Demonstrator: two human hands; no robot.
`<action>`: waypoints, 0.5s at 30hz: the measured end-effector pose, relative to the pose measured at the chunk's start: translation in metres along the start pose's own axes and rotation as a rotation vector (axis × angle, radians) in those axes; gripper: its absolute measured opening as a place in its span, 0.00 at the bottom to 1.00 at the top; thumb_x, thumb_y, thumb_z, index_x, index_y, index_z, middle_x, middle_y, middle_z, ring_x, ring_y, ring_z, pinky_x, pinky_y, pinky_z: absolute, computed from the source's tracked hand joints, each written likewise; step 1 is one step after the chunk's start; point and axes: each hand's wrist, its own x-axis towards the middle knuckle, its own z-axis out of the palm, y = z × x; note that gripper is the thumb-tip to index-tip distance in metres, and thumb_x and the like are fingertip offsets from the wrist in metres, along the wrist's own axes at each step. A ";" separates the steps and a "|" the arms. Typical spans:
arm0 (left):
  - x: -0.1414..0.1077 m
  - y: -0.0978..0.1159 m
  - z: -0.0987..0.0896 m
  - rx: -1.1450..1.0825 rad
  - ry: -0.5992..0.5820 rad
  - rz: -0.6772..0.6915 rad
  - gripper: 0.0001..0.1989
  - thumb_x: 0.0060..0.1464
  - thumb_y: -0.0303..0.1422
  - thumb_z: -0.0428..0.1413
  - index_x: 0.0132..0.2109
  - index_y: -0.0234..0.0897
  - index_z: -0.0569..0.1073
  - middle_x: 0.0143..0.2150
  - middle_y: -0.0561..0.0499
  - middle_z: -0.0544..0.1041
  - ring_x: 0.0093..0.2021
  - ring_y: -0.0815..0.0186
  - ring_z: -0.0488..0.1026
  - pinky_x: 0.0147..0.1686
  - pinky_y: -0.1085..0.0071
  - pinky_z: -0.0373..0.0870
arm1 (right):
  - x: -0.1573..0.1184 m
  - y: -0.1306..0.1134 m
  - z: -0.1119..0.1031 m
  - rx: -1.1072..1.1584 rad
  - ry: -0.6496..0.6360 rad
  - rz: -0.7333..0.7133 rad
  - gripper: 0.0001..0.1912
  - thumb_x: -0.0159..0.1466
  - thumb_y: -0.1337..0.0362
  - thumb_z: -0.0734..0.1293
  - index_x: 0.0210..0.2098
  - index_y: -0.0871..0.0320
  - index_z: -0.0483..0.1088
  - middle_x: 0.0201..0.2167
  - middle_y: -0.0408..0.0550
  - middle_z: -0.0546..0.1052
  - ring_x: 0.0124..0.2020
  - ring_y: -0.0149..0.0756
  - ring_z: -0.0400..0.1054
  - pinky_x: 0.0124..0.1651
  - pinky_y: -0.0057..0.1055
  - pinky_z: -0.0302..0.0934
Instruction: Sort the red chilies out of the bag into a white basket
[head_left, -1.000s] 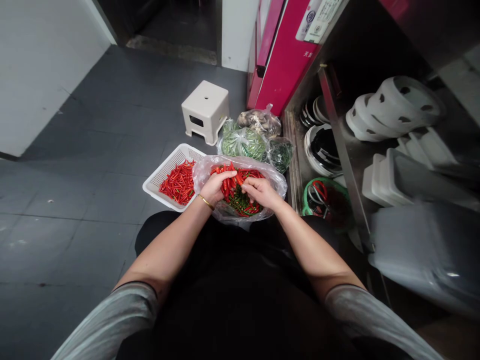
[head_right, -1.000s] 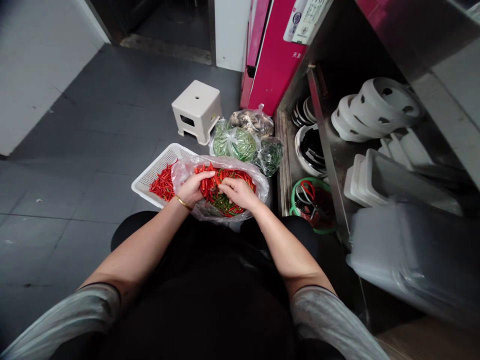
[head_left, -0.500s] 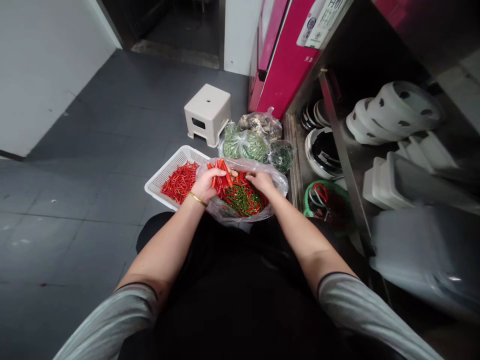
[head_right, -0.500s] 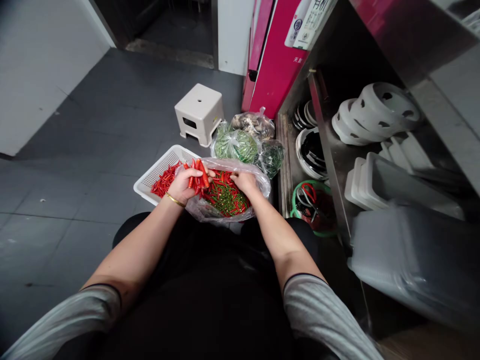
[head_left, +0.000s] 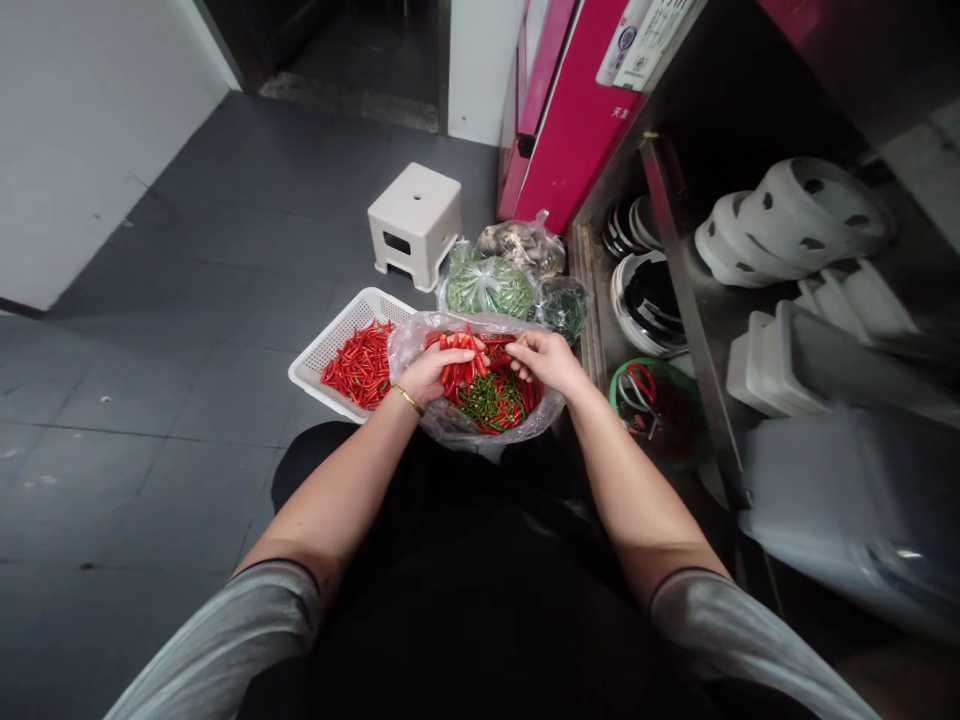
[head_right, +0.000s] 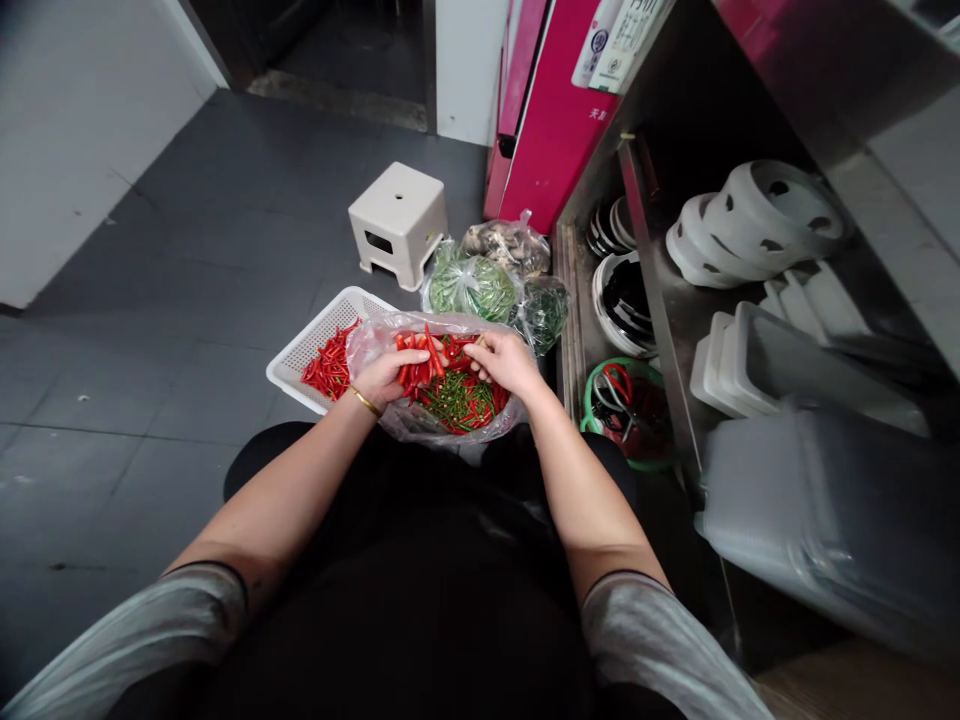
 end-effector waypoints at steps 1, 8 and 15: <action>0.001 -0.003 0.000 0.015 -0.016 0.002 0.16 0.40 0.31 0.64 0.38 0.28 0.76 0.31 0.45 0.79 0.29 0.66 0.76 0.34 0.71 0.72 | -0.001 0.001 0.003 0.118 -0.033 0.032 0.21 0.59 0.46 0.67 0.25 0.58 0.65 0.19 0.43 0.74 0.17 0.28 0.65 0.21 0.25 0.60; -0.002 -0.012 0.007 0.171 -0.147 -0.036 0.18 0.39 0.31 0.67 0.40 0.28 0.77 0.33 0.45 0.80 0.35 0.64 0.76 0.40 0.68 0.71 | 0.001 -0.001 0.023 0.472 -0.048 0.079 0.27 0.49 0.40 0.72 0.22 0.58 0.63 0.15 0.40 0.71 0.11 0.24 0.60 0.12 0.20 0.54; -0.003 -0.009 0.015 0.352 -0.073 0.019 0.13 0.39 0.30 0.67 0.34 0.29 0.76 0.28 0.48 0.77 0.30 0.67 0.75 0.36 0.69 0.71 | -0.003 -0.001 0.028 0.228 -0.013 -0.053 0.24 0.55 0.42 0.68 0.25 0.57 0.63 0.18 0.40 0.70 0.16 0.27 0.61 0.19 0.24 0.57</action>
